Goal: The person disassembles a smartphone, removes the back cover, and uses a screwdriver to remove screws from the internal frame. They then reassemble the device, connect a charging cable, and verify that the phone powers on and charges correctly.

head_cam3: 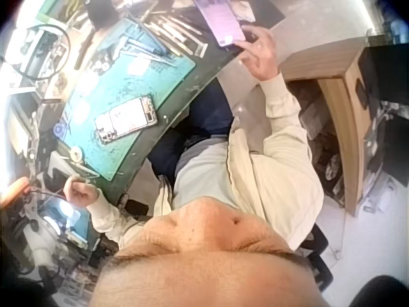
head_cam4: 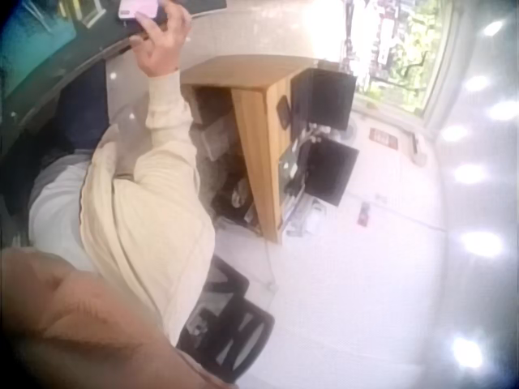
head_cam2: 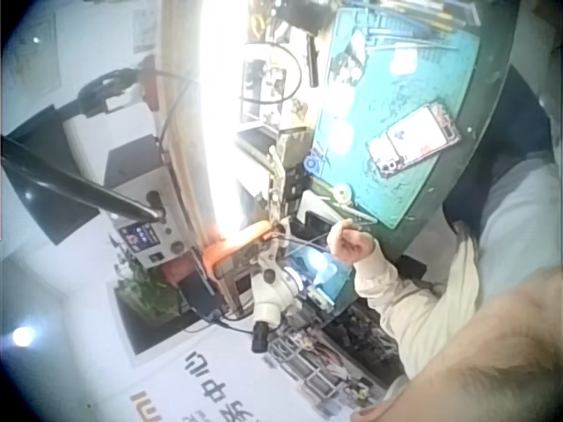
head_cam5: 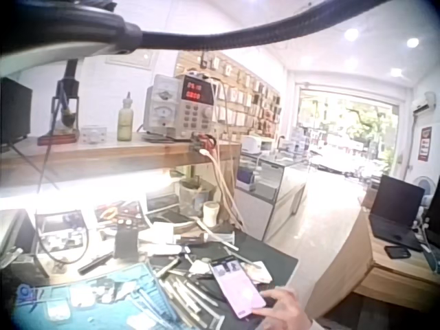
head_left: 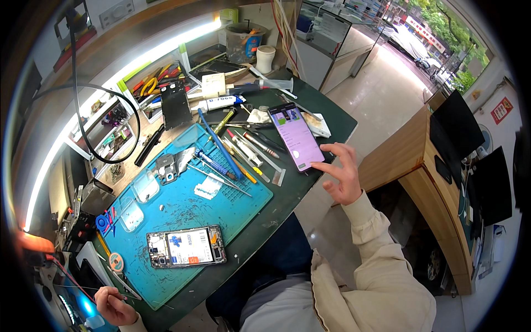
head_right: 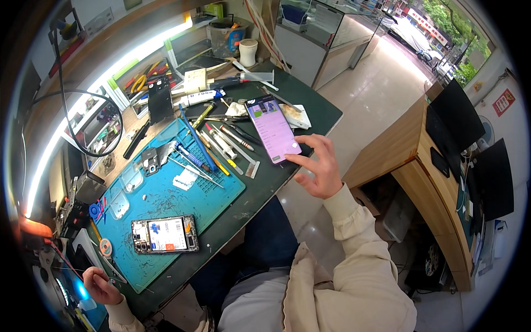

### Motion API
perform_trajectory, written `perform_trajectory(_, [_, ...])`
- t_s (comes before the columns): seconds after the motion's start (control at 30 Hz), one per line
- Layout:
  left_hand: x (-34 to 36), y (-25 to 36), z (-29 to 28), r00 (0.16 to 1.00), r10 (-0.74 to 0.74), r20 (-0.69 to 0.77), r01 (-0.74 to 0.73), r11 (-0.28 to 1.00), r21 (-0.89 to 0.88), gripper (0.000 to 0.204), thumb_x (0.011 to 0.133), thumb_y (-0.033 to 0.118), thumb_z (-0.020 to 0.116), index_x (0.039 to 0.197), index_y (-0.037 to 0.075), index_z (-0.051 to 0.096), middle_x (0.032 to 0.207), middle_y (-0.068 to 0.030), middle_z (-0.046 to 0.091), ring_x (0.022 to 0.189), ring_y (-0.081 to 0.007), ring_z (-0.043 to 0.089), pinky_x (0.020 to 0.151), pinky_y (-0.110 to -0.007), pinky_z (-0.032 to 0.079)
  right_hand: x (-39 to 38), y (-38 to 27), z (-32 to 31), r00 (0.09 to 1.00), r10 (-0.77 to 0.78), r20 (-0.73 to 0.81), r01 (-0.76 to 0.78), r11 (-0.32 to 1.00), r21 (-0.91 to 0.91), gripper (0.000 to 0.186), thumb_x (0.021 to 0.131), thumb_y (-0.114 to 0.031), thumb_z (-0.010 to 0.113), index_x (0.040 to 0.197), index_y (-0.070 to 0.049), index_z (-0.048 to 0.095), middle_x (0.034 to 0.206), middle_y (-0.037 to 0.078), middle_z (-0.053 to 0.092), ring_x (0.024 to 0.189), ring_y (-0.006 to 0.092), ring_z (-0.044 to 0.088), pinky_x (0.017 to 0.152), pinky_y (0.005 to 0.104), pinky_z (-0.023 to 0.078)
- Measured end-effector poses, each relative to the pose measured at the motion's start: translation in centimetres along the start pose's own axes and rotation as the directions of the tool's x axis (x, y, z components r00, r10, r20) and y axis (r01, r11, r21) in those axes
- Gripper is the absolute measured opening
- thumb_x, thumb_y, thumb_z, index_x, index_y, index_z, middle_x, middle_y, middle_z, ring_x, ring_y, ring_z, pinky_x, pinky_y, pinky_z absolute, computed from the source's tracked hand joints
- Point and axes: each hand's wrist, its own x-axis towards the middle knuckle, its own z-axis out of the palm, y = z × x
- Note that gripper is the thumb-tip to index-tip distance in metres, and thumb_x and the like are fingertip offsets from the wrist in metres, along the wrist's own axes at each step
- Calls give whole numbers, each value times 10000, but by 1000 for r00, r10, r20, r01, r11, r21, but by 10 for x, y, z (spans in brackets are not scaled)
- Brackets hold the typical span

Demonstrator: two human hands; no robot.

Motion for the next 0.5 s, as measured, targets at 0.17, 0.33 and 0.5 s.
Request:
perform_trajectory(0.17, [-1,-2,0,1000,0,-2,0,1000,1,273,1058,-41,402,1285,20,540,954,-99,569,651,-97,396,578,-241,348,2,3,4,1000,9,5,-9,1000,13,465,1014,-520,588,1156,-127,792,1347,161,623,1238,373,520,1066,478,417])
perform_trajectory(0.33, [-7,-13,-5,1000,-16,-10,16,1000,-4,255,1059,-38,406,1268,16,542,964,-100,567,650,-94,393,584,-242,347,6,4,8,999,42,-8,-42,999,17,464,1017,-515,588,1166,-121,784,1345,161,619,1235,374,524,1062,476,423])
perform_trajectory(0.5, [-7,-11,-3,999,-35,-19,35,999,-8,239,1061,-35,409,1253,15,543,968,-101,565,649,-96,391,588,-245,347,6,5,10,999,32,-9,-32,999,12,491,1016,-534,581,1176,-114,776,1340,166,618,1232,373,526,1060,482,424])
